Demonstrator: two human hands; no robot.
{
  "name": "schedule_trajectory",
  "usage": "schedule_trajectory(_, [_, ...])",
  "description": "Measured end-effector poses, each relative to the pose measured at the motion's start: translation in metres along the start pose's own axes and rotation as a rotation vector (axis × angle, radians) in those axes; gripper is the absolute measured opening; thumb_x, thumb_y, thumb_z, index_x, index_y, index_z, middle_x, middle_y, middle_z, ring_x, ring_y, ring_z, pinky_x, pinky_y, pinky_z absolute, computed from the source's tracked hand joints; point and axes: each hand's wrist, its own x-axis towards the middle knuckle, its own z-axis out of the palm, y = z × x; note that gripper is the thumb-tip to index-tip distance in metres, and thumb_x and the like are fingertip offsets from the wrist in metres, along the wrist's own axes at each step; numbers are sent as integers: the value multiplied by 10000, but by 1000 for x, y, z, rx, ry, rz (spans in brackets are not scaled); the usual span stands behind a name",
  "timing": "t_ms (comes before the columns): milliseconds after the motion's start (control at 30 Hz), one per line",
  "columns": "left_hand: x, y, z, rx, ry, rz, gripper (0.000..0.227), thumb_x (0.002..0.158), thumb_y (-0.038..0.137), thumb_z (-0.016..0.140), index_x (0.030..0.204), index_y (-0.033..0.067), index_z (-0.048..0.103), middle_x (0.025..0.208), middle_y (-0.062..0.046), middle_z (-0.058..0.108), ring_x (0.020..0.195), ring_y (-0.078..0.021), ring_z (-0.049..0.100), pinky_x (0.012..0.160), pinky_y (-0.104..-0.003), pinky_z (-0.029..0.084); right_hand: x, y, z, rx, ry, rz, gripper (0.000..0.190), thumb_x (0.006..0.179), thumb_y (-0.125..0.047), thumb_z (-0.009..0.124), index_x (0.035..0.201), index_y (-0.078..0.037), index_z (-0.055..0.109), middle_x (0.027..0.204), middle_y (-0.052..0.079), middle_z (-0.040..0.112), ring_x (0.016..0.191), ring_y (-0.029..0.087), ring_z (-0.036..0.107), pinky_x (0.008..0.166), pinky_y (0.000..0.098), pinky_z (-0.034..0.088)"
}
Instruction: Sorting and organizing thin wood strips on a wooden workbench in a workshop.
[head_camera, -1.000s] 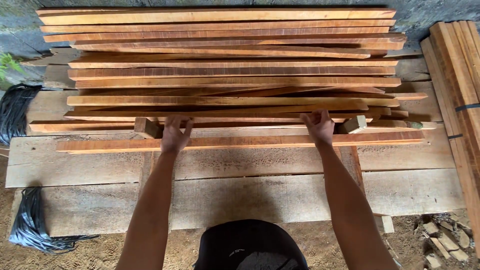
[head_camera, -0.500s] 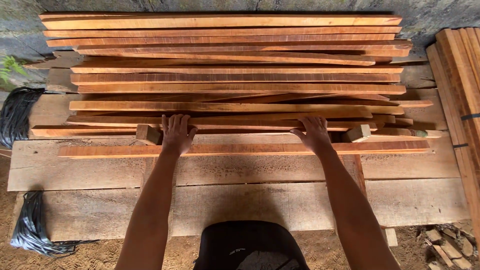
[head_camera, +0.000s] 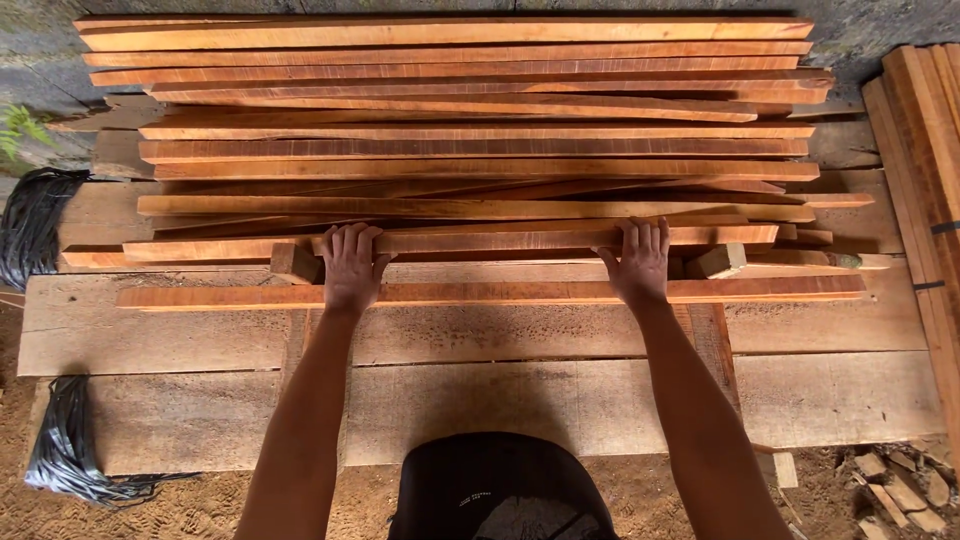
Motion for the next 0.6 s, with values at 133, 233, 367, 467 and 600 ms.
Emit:
schedule_trajectory(133, [1,-3,4,112,82,17,541,798,437,815,1240,239,575,1106,-5,602,1175,-242,589,1237,-537,277,2,-5,-1,-44,45,-18,680,638,-332,948,1171,-96,598,1095,110,633,1078,303,624,1167,504,380])
schedule_trajectory(233, [17,-19,9,270,103,90,610,694,546,843,1171,286,566,970,61,664,1009,-175,682,1178,-532,372,-1,23,23,-155,33,-84,687,581,-425,932,1109,-132,604,1012,75,652,1013,273,644,1086,477,441])
schedule_trajectory(367, [40,-38,-2,260,29,106,775,572,355,972,1232,246,581,1048,6,629,1001,-243,669,828,-446,607,7,53,34,-334,33,-189,580,667,-566,844,1008,-183,573,885,26,685,889,217,702,1034,425,500])
schedule_trajectory(467, [60,-73,-8,338,236,182,323,754,292,866,1004,209,678,1026,-38,546,989,-273,603,807,-429,521,20,115,68,-282,41,-105,297,826,-293,803,959,-179,562,775,36,681,810,245,713,933,390,524])
schedule_trajectory(600, [71,-53,-63,374,285,100,315,823,332,791,1097,273,647,1116,17,567,1112,-218,569,930,-395,416,57,90,-22,-180,71,-78,292,854,-238,785,981,-167,533,807,37,652,866,266,683,961,395,483])
